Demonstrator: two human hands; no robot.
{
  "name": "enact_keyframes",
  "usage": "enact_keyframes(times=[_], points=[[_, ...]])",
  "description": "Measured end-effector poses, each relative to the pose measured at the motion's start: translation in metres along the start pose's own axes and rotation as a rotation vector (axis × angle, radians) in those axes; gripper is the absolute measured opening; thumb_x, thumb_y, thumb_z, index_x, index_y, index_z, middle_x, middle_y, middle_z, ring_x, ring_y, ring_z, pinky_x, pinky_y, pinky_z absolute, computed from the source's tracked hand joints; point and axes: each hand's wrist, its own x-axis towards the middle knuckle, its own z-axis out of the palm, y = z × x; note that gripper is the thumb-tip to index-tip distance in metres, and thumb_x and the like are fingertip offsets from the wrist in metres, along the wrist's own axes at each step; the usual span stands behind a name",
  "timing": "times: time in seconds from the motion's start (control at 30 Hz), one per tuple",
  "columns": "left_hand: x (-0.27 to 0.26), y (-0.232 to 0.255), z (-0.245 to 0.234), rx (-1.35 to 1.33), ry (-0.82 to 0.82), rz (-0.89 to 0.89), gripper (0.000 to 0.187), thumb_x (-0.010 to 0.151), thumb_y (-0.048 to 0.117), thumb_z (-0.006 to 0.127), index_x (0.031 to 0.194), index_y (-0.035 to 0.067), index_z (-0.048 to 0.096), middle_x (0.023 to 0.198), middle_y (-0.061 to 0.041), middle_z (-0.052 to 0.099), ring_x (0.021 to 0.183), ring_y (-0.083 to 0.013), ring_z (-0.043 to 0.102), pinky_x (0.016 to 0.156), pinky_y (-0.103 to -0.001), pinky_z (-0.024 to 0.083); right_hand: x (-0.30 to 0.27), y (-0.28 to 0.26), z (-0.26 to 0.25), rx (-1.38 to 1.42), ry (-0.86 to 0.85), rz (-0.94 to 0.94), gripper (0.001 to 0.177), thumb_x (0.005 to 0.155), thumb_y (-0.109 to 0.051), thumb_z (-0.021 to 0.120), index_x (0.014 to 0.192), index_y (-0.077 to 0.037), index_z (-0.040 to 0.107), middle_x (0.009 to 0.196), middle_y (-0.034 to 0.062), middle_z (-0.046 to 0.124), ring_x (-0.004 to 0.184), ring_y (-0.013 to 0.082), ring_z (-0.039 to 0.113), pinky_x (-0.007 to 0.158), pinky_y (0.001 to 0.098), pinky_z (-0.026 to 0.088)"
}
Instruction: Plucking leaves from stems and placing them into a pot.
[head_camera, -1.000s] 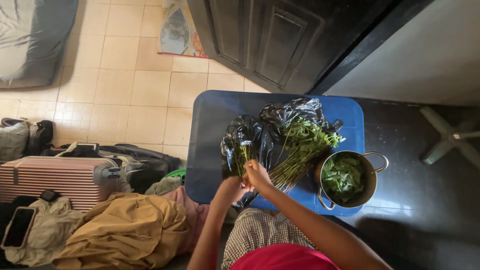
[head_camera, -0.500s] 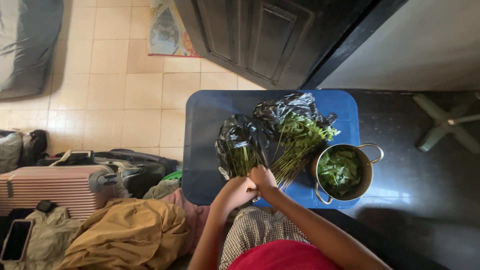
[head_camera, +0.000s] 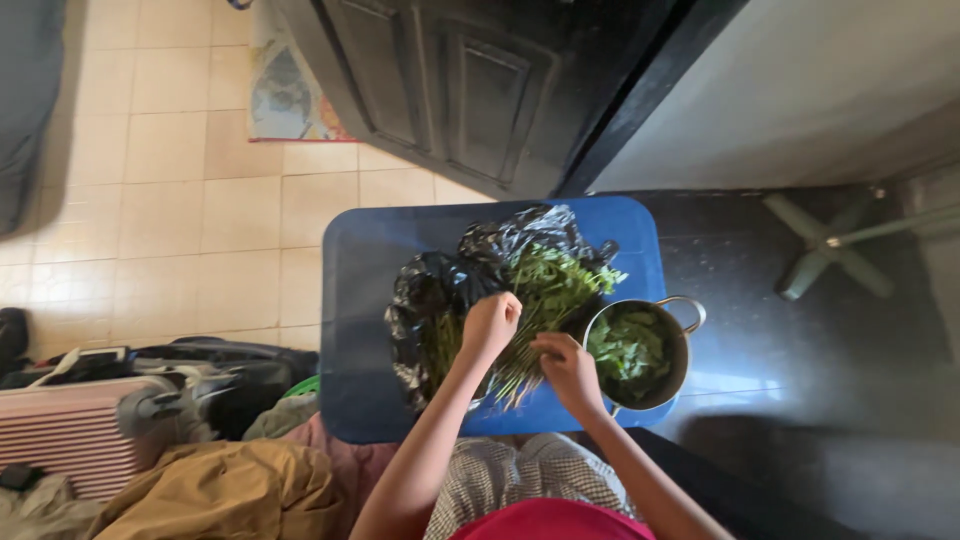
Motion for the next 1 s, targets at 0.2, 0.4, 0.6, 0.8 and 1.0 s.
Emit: enact_keyframes(times=[0.2,0.4,0.6,0.8,1.0], points=[[0.041,-0.072,0.107,0.413,0.025,-0.102,0.012,0.088,0.017,0.066,0.083,0.007,0.069,0.082,-0.019,0.072,0.076,-0.0401,0.072,0.066,-0.05,0.058,-0.007,-0.009,-0.052,-0.106,0.1,-0.016,0.029,0.084,0.003,0.064,0.108,-0.006,0.077,0.124,0.0065,0.075,0.099,0.021,0.076,0.084,0.0321,0.059],[0.018,-0.025,0.072,0.264,0.109,-0.251,0.008,0.085,0.016,0.068,0.084,0.009,0.071,0.082,-0.016,0.074,0.078,-0.0379,0.072,0.069,-0.047,0.057,-0.003,-0.012,-0.076,0.011,0.125,0.008,0.029,0.087,0.002,0.062,0.111,-0.007,0.076,0.118,0.0065,0.075,0.107,0.0156,0.074,0.084,0.0297,0.061],[-0.026,0.08,-0.036,-0.231,0.06,0.006,0.009,0.085,0.008,0.071,0.091,0.005,0.066,0.081,-0.01,0.072,0.069,-0.0236,0.074,0.063,-0.036,0.057,0.013,0.026,-0.081,0.277,-0.019,0.083,0.024,0.094,-0.008,0.061,0.113,0.0,0.074,0.111,0.012,0.079,0.103,0.0191,0.077,0.086,0.0326,0.062],[-0.064,0.115,-0.052,-0.246,-0.052,0.133,0.012,0.09,0.003,0.069,0.099,0.005,0.062,0.089,-0.008,0.071,0.069,-0.0184,0.073,0.058,-0.031,0.058,0.022,-0.031,-0.099,1.027,-0.118,0.319,0.047,0.102,-0.033,0.044,0.132,0.0,0.059,0.12,0.0151,0.073,0.11,0.0285,0.071,0.093,0.0414,0.057],[-0.074,0.137,-0.038,-0.097,-0.061,0.157,0.013,0.091,0.01,0.072,0.095,0.006,0.061,0.089,-0.009,0.071,0.059,-0.0223,0.069,0.052,-0.036,0.052,0.029,-0.005,-0.134,1.232,-0.082,0.173,0.046,0.104,-0.028,0.042,0.133,0.004,0.059,0.12,0.0165,0.07,0.109,0.0306,0.068,0.092,0.0441,0.055]])
